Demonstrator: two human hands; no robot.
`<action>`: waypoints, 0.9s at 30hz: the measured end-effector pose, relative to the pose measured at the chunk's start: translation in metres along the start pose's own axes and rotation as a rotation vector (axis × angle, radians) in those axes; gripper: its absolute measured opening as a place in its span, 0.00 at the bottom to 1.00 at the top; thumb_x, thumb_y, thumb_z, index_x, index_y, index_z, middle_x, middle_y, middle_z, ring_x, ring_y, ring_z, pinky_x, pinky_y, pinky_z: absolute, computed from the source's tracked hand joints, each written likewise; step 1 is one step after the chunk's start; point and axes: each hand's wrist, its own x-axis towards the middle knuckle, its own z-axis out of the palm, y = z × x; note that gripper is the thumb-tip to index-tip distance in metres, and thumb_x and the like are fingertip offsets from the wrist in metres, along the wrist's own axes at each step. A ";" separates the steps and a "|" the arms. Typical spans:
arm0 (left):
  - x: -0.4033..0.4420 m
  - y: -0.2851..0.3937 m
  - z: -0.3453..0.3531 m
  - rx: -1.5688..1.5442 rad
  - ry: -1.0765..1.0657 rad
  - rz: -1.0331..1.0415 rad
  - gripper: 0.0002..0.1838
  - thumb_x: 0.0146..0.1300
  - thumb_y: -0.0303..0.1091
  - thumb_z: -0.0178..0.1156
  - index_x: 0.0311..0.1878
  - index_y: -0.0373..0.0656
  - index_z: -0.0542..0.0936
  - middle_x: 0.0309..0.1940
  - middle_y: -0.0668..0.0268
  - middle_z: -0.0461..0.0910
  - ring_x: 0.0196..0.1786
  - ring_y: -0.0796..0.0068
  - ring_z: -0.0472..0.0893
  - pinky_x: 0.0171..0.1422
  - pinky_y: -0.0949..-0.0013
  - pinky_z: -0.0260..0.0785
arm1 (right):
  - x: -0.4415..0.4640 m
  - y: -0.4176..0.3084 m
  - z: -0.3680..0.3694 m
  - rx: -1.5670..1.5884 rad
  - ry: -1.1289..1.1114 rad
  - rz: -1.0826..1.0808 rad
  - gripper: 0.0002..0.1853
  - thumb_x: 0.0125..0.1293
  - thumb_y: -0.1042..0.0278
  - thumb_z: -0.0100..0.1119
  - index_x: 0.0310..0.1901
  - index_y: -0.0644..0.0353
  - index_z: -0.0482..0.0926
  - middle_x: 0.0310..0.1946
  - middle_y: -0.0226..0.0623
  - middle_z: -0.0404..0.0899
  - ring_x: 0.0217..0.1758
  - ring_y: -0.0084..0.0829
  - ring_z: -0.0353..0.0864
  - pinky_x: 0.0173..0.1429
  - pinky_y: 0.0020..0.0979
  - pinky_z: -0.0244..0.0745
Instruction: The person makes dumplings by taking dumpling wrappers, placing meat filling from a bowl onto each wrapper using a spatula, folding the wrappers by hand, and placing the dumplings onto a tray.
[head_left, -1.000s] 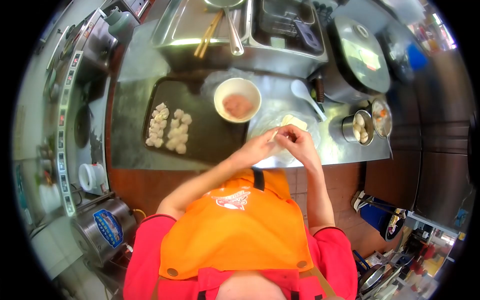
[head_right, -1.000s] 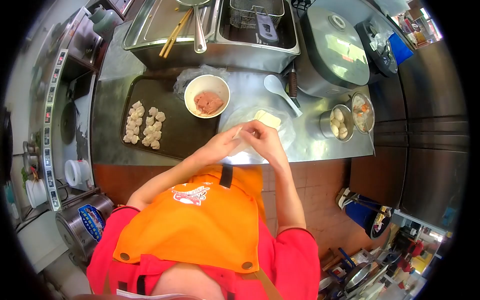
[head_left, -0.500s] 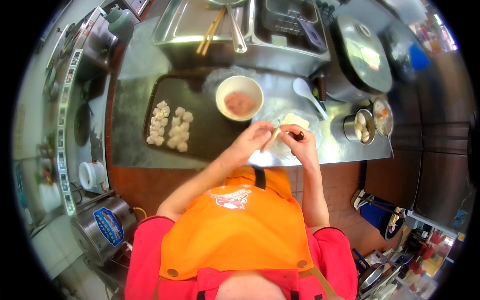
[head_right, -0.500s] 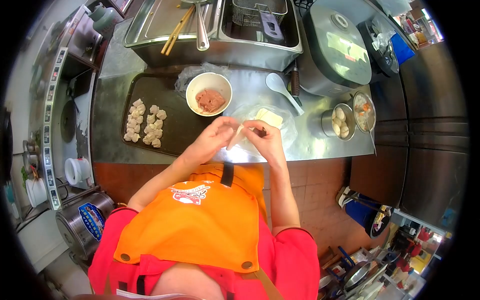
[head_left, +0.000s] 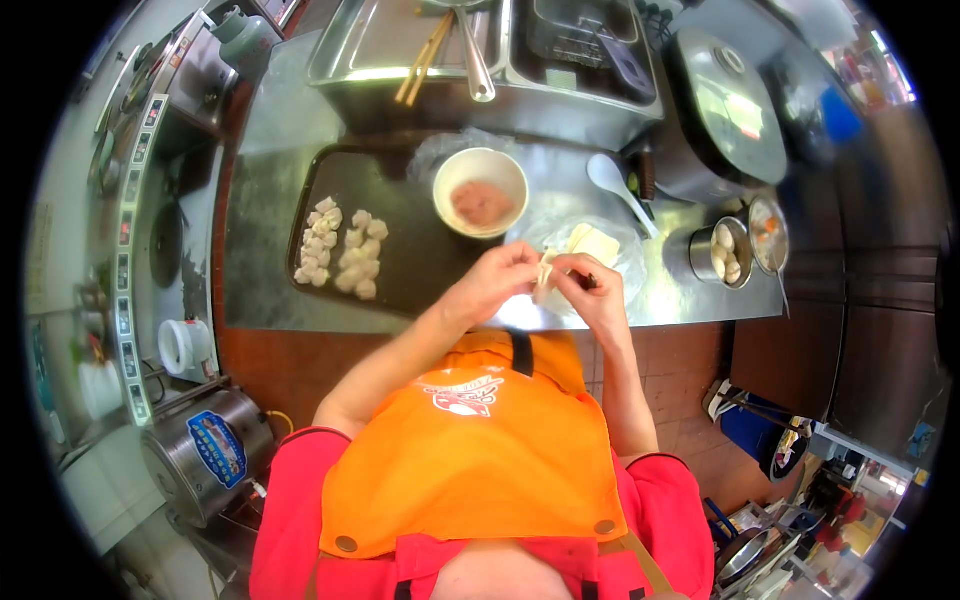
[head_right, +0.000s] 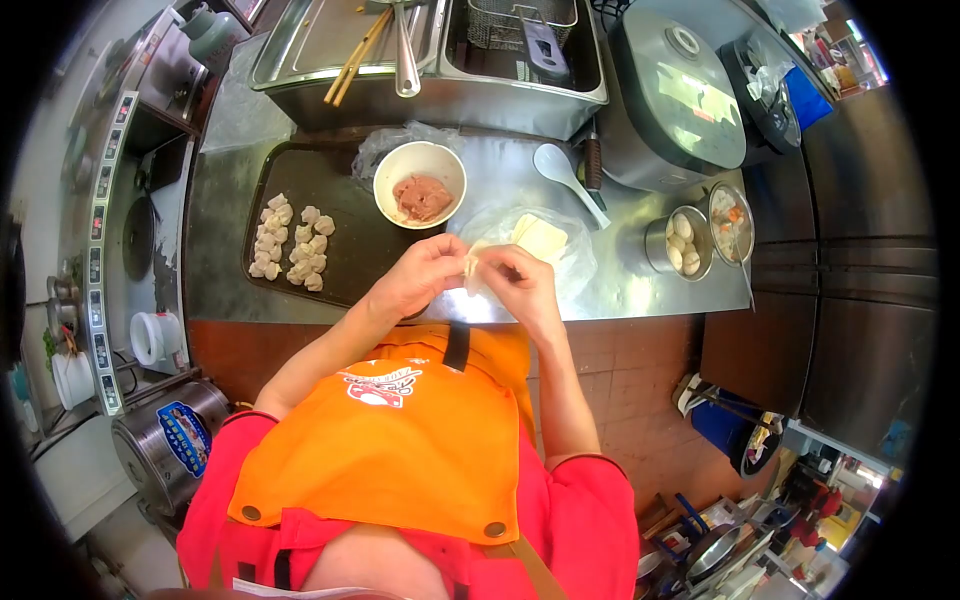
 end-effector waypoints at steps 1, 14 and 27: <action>0.000 0.000 0.000 -0.036 0.007 -0.008 0.04 0.67 0.30 0.55 0.39 0.40 0.73 0.39 0.65 0.77 0.44 0.74 0.78 0.52 0.66 0.73 | -0.002 0.002 -0.001 0.105 0.015 0.101 0.05 0.59 0.79 0.61 0.37 0.63 0.81 0.32 0.29 0.80 0.27 0.16 0.72 0.32 0.19 0.68; 0.002 -0.008 0.001 -0.428 -0.078 -0.140 0.12 0.64 0.31 0.57 0.49 0.39 0.74 0.49 0.61 0.77 0.54 0.66 0.77 0.61 0.62 0.69 | 0.003 0.031 -0.022 0.880 -0.226 0.206 0.03 0.61 0.75 0.57 0.37 0.61 0.76 0.40 0.36 0.80 0.23 0.14 0.64 0.25 0.18 0.59; -0.013 -0.004 -0.015 -0.206 -0.071 0.027 0.21 0.68 0.31 0.53 0.61 0.33 0.68 0.56 0.58 0.73 0.59 0.64 0.74 0.64 0.60 0.65 | 0.007 0.044 -0.060 1.500 0.321 0.231 0.09 0.60 0.69 0.55 0.43 0.57 0.75 0.35 0.34 0.78 0.26 0.23 0.73 0.15 0.19 0.61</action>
